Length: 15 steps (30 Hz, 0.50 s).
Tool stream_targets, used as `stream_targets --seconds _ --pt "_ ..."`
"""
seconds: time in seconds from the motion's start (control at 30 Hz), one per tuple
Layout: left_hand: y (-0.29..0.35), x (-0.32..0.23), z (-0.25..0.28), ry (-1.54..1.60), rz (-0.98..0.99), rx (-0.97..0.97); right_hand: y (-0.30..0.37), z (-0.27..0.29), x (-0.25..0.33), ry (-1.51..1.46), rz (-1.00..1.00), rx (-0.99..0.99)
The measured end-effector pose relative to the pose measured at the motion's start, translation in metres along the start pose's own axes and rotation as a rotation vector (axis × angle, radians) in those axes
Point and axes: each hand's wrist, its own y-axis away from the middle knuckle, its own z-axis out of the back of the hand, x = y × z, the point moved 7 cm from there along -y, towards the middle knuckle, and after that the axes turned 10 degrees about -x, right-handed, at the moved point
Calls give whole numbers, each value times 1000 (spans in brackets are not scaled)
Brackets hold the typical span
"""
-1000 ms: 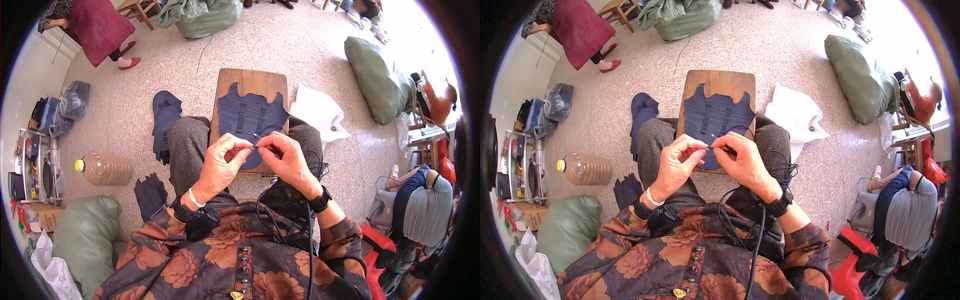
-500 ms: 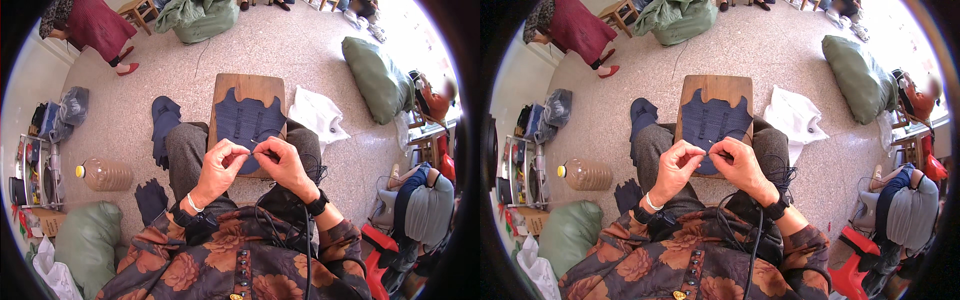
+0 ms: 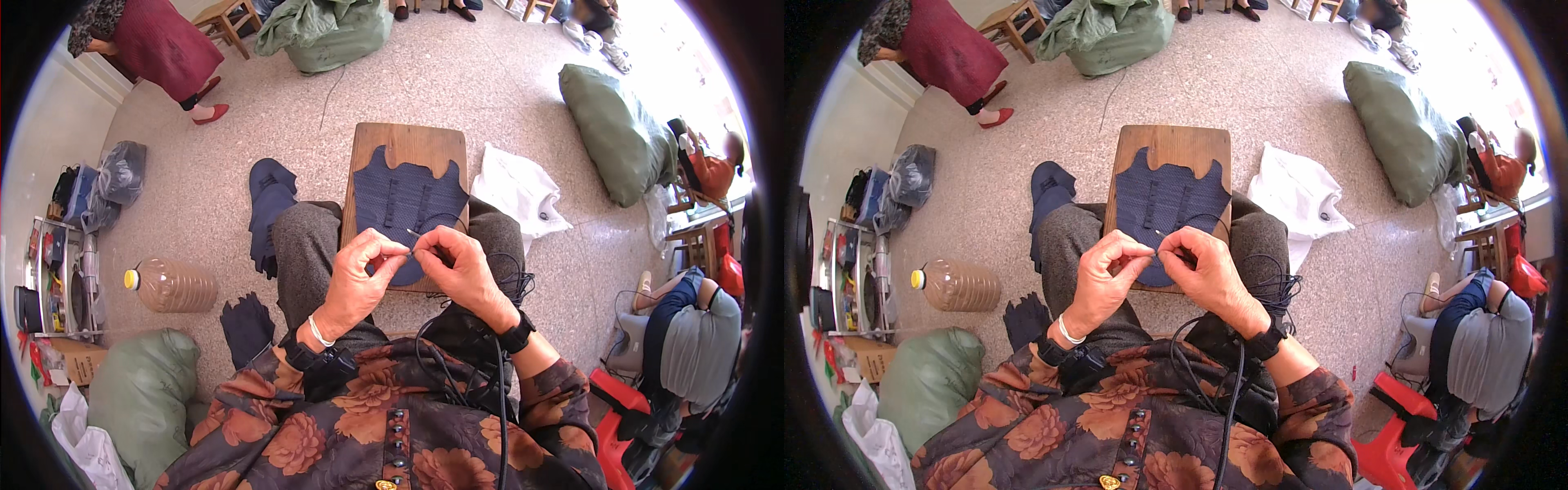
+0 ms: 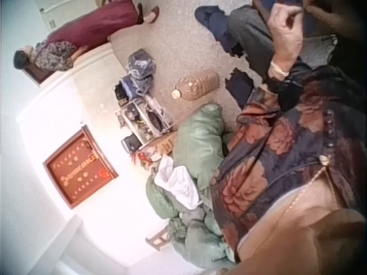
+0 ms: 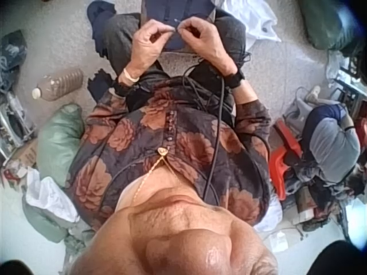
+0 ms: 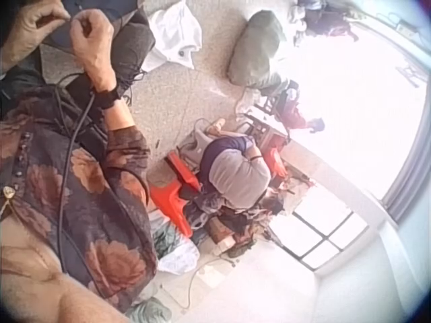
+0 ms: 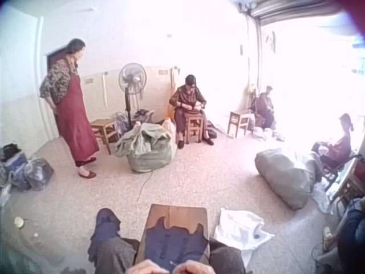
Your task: The person threads a cord through the eyelets of a shoe upper by hand, occasionally using a small tool to assist, and then sets it aside.
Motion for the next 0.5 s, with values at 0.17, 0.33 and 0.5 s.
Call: stream_targets --seconds 0.17,0.33,0.5 --pt "2 8 -2 53 109 6 -1 2 8 27 107 -34" --pt "4 16 -3 125 247 32 -1 2 12 71 161 -38" --pt "-4 -8 0 -73 -47 -4 1 2 20 126 317 -65"
